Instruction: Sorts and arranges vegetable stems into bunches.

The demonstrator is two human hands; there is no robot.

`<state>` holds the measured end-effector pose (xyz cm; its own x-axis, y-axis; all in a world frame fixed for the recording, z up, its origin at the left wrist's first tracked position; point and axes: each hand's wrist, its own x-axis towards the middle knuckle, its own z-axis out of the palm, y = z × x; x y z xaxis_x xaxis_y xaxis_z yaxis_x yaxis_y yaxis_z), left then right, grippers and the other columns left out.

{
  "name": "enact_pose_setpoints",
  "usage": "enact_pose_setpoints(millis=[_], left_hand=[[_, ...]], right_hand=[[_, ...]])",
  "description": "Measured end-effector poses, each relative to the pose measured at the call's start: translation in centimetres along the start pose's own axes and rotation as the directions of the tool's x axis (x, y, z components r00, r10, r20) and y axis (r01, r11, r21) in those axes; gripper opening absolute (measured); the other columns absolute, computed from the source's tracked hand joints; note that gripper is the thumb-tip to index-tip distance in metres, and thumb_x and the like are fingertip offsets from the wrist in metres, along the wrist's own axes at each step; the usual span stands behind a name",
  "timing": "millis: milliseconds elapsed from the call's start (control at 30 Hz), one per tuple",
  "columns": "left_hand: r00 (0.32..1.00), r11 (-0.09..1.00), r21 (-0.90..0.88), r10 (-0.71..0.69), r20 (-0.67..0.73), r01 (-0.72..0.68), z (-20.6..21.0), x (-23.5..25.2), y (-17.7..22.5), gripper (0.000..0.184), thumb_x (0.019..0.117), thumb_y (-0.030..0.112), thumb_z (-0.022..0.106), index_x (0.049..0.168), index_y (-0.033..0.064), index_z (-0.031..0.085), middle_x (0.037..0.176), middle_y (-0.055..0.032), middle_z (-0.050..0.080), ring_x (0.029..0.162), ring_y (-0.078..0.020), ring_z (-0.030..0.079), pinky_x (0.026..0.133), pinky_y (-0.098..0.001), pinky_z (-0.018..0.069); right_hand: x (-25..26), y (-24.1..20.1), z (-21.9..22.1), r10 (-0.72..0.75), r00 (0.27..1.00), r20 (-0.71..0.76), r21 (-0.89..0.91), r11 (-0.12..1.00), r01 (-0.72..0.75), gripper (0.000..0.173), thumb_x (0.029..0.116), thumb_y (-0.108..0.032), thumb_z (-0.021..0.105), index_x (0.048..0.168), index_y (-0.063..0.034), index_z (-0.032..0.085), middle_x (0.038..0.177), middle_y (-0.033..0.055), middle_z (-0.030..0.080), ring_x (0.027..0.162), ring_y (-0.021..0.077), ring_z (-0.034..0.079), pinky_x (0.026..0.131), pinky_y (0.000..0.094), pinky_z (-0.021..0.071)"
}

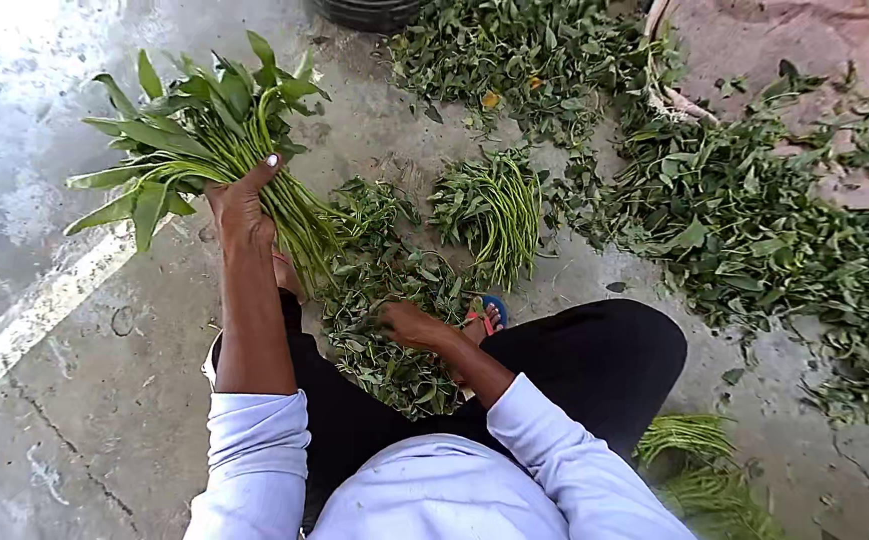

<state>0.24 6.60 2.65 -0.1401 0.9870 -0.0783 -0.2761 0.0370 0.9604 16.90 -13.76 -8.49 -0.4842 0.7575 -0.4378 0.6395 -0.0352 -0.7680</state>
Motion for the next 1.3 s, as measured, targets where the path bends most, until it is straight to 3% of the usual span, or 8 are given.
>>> enact_pose_setpoints(millis=[67,267,367,467,767,1067,1133,1300], left_hand=[[0.999,1.0,-0.001,-0.019,0.027,0.019,0.2,-0.5,-0.5,0.061,0.0796,-0.012,0.077,0.131,0.0004,0.046,0.109,-0.0133,0.069,0.097,-0.0237,0.072,0.086,-0.0409,0.063],[0.998,0.992,0.121,-0.027,0.058,0.02,1.3,-2.4,-1.6,0.067,0.0719,-0.014,0.081,0.129,-0.0005,0.048,0.108,-0.0121,0.071,0.093,-0.0221,0.074,0.083,-0.0387,0.0648],[0.98,0.938,0.29,0.166,0.106,-0.19,1.1,-3.2,-1.7,0.079,0.0676,-0.005,0.087,0.134,-0.0047,0.045,0.117,-0.0103,0.068,0.106,-0.015,0.07,0.095,-0.033,0.0604],[0.945,0.882,0.34,0.293,0.147,-0.327,0.7,-3.0,-1.5,0.074,0.0689,0.0,0.087,0.13,-0.0054,0.046,0.111,-0.0074,0.071,0.101,-0.0147,0.072,0.092,-0.0336,0.0622],[0.965,0.968,0.007,-0.249,0.076,0.25,2.1,-2.7,-0.1,0.029,0.0942,-0.003,0.065,0.121,0.0029,0.054,0.104,-0.0127,0.074,0.095,-0.0263,0.075,0.087,-0.0425,0.0634],[0.971,0.977,0.005,-0.214,0.108,0.215,1.6,-2.4,-0.6,0.041,0.0875,-0.012,0.066,0.124,0.0005,0.051,0.104,-0.0153,0.074,0.096,-0.0269,0.074,0.087,-0.0402,0.0631],[0.968,0.975,-0.005,-0.219,0.119,0.221,1.7,-2.4,-0.8,0.044,0.0848,-0.014,0.067,0.122,0.0003,0.05,0.102,-0.0161,0.073,0.093,-0.0279,0.075,0.084,-0.041,0.0638],[0.969,0.975,0.04,-0.22,0.108,0.217,1.4,-2.3,-2.4,0.052,0.079,-0.016,0.072,0.124,-0.0011,0.05,0.1,-0.0162,0.074,0.09,-0.0282,0.075,0.082,-0.0422,0.0645]], right_hand=[[-0.1,0.7,-0.8,0.2,0.971,0.128,-0.09,0.978,-0.19,0.057,0.0966,-0.023,0.072,0.148,-0.0066,0.053,0.151,0.0257,0.048,0.137,0.0431,0.05,0.111,0.0607,0.042],[0.4,5.0,-8.7,0.322,0.847,-0.422,0.14,0.947,-0.29,0.027,0.0983,-0.024,0.069,0.106,0.0019,0.073,0.108,0.0247,0.07,0.1,0.0419,0.068,0.089,0.0652,0.0523],[1.4,11.4,-11.3,0.467,0.731,-0.498,0.32,0.882,-0.345,0.044,0.0886,-0.006,0.076,0.13,0.0006,0.063,0.132,0.0285,0.059,0.113,0.0441,0.062,0.099,0.0622,0.0487],[3.3,18.7,-9.2,0.674,0.623,-0.397,0.608,0.702,-0.371,0.041,0.0973,-0.012,0.068,0.136,-0.0001,0.06,0.134,0.0254,0.061,0.118,0.0384,0.063,0.099,0.0556,0.0512],[5.7,19.3,1.4,0.896,0.35,-0.274,0.661,0.44,-0.608,0.054,0.107,-0.031,0.051,0.148,0.0038,0.044,0.145,0.0307,0.052,0.133,0.0446,0.054,0.109,0.0589,0.0449],[5.9,15.6,2.5,0.7,0.616,-0.362,0.258,0.71,-0.655,0.032,0.097,-0.011,0.062,0.128,-0.0025,0.066,0.129,0.0287,0.063,0.118,0.0492,0.062,0.092,0.069,0.0502],[5.7,15.5,0.2,0.704,0.632,-0.326,0.31,0.711,-0.632,0.043,0.0987,-0.013,0.064,0.14,-0.0054,0.06,0.133,0.0277,0.063,0.124,0.048,0.06,0.1,0.067,0.0476],[4.3,12.6,-4.0,0.549,0.635,-0.544,0.571,0.797,-0.199,0.029,0.0932,-0.012,0.074,0.117,0.0024,0.07,0.109,0.0199,0.072,0.096,0.0296,0.071,0.092,0.0483,0.0566]])
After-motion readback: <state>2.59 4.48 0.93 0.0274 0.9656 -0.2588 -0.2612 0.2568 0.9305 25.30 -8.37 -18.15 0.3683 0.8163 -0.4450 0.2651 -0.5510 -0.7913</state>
